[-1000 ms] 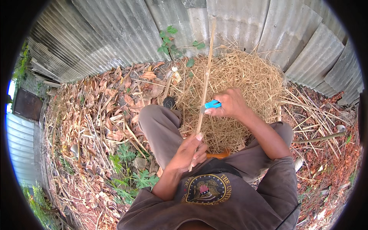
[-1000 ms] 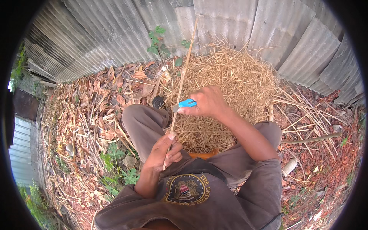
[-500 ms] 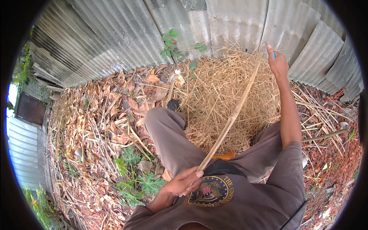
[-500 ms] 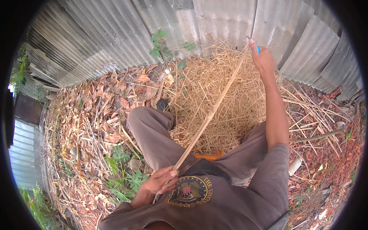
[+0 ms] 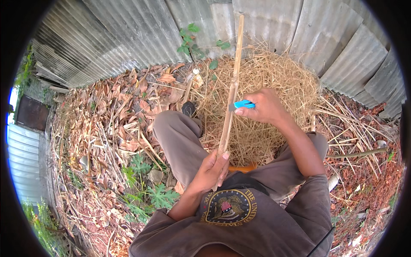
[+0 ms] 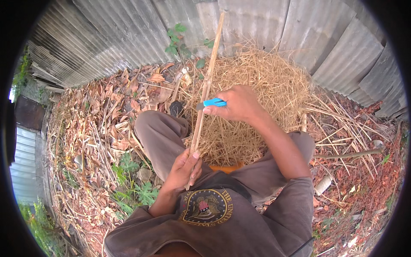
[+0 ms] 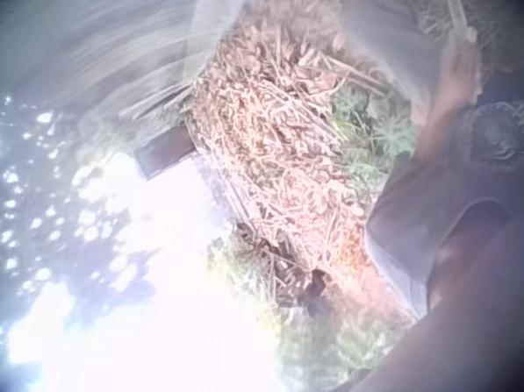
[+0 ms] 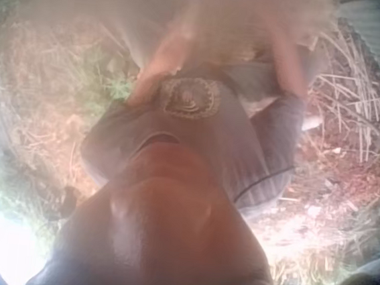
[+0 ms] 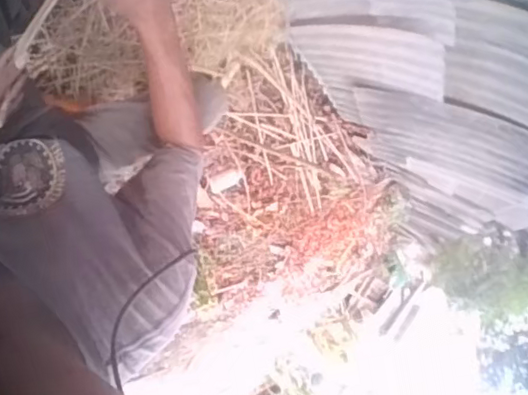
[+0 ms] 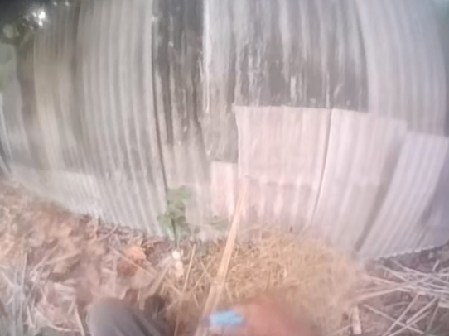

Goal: The person sits on the ground and uses a blue utility knife to shave a long piece of bamboo. They hold the bamboo with one hand and scrape the knife along its length to remove the outer layer, repeating the motion continuously.

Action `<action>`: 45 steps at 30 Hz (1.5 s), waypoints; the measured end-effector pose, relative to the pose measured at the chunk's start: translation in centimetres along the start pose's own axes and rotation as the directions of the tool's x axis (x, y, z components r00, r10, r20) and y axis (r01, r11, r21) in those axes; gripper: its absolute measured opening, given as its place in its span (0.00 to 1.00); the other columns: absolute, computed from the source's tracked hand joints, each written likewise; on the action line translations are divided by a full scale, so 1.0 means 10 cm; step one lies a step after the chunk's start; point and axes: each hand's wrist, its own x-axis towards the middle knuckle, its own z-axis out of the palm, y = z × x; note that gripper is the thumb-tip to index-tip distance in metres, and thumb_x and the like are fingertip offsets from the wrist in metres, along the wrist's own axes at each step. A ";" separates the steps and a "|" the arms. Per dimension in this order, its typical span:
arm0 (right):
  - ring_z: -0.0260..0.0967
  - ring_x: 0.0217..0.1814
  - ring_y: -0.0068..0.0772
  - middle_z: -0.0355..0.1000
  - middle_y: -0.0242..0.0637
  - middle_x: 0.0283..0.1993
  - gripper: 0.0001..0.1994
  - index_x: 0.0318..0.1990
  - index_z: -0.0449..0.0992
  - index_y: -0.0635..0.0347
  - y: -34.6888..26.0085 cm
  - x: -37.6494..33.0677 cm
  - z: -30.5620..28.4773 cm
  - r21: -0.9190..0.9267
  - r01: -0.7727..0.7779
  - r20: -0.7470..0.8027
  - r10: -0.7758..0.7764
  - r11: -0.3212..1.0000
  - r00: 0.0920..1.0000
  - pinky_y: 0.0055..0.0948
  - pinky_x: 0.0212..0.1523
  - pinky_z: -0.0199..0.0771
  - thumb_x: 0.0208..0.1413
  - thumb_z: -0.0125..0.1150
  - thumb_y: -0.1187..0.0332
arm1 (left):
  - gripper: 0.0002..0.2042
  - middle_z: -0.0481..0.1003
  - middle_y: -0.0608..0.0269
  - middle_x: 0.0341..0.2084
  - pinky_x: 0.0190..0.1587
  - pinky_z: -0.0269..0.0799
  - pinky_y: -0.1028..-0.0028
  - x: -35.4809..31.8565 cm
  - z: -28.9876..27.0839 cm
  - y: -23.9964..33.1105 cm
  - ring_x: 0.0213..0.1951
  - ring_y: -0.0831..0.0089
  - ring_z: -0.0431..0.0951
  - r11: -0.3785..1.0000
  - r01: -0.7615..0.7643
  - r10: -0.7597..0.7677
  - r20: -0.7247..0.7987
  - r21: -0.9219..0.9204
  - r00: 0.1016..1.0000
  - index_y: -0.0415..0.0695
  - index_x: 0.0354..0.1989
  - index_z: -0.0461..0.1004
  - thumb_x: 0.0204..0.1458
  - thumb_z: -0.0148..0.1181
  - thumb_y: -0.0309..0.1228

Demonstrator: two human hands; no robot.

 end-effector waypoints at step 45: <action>0.64 0.11 0.31 0.64 0.28 0.10 0.38 0.13 0.70 0.51 0.77 0.16 0.22 -0.383 -0.014 -0.214 -0.074 0.924 0.974 0.34 0.14 0.62 0.47 0.42 0.23 | 0.09 0.58 0.71 0.12 0.13 0.55 0.83 -0.14 0.01 0.07 0.09 0.83 0.56 0.997 0.071 -0.073 0.087 0.026 0.994 0.41 0.44 0.59 0.67 0.39 0.34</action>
